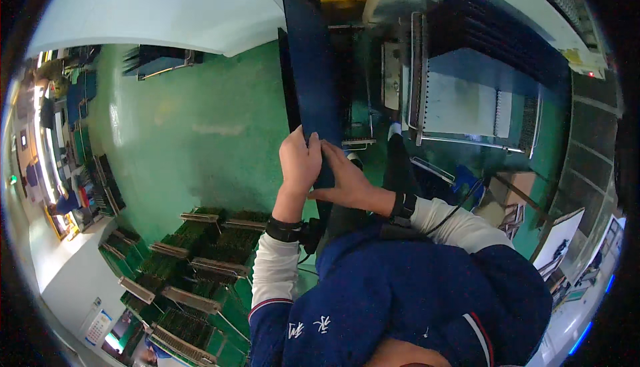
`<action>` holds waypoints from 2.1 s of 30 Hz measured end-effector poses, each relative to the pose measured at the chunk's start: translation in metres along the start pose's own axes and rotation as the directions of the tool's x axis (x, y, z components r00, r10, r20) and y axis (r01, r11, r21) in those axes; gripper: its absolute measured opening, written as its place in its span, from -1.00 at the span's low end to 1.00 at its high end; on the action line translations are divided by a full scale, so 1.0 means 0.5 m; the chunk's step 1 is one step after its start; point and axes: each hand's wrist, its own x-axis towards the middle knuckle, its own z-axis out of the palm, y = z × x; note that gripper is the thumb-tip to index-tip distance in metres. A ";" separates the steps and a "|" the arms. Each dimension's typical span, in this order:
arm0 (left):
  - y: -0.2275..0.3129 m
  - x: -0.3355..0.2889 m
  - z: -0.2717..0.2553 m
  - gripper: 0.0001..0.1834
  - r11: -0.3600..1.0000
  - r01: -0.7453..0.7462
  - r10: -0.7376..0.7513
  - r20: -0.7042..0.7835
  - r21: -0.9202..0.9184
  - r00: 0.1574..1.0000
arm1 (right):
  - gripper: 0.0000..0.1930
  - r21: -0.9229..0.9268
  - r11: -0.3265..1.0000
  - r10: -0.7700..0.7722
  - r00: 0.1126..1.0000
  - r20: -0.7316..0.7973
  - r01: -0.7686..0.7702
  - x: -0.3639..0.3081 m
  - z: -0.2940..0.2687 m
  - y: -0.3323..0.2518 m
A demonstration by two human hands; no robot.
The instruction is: The recorder moves circuit board panels from storage racks to a processing machine and reorganizes them into different racks.
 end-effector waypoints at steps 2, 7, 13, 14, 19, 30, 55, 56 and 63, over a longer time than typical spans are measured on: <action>0.023 0.014 0.010 -0.81 1.000 -0.007 0.009 0.043 -0.025 0.999 | 0.15 0.012 1.000 0.005 0.999 -0.031 -0.005 -0.001 -0.010 0.010; 0.053 0.040 0.032 -0.78 1.000 0.008 -0.005 0.120 -0.025 0.993 | 0.13 0.045 0.998 0.037 0.997 -0.068 -0.034 0.002 -0.028 0.036; 0.039 0.063 0.065 -0.81 0.996 0.003 -0.014 0.119 0.093 0.993 | 0.13 0.090 0.993 0.085 0.995 -0.051 -0.080 0.020 -0.058 0.041; 0.054 0.070 0.060 -0.80 0.994 0.013 -0.027 0.131 0.108 0.991 | 0.13 0.109 0.990 0.093 0.994 -0.050 -0.087 0.023 -0.062 0.040; 0.061 0.091 0.060 -0.80 0.997 0.020 -0.030 0.131 0.078 0.991 | 0.14 0.100 0.995 0.017 0.995 -0.099 -0.007 0.040 -0.050 0.067; 0.056 0.039 -0.044 -0.83 0.983 0.164 -0.160 0.060 -0.081 0.985 | -0.67 0.518 0.834 0.479 0.718 -0.506 -0.191 0.192 -0.093 0.255; -0.182 -0.414 -0.147 -0.79 0.540 0.743 -0.838 -0.169 -0.396 0.519 | -0.56 -0.316 0.675 0.548 0.740 -0.389 -0.667 0.485 0.063 0.689; -0.215 -0.459 -0.142 -0.76 0.559 0.744 -0.824 -0.145 -0.365 0.548 | -0.57 -0.358 0.672 0.526 0.758 -0.385 -0.649 0.487 0.068 0.683; -0.227 -0.485 -0.124 -0.71 0.464 0.819 -0.885 -0.134 -0.337 0.446 | -0.69 -0.556 0.705 0.357 0.898 -0.258 -0.440 0.452 0.019 0.665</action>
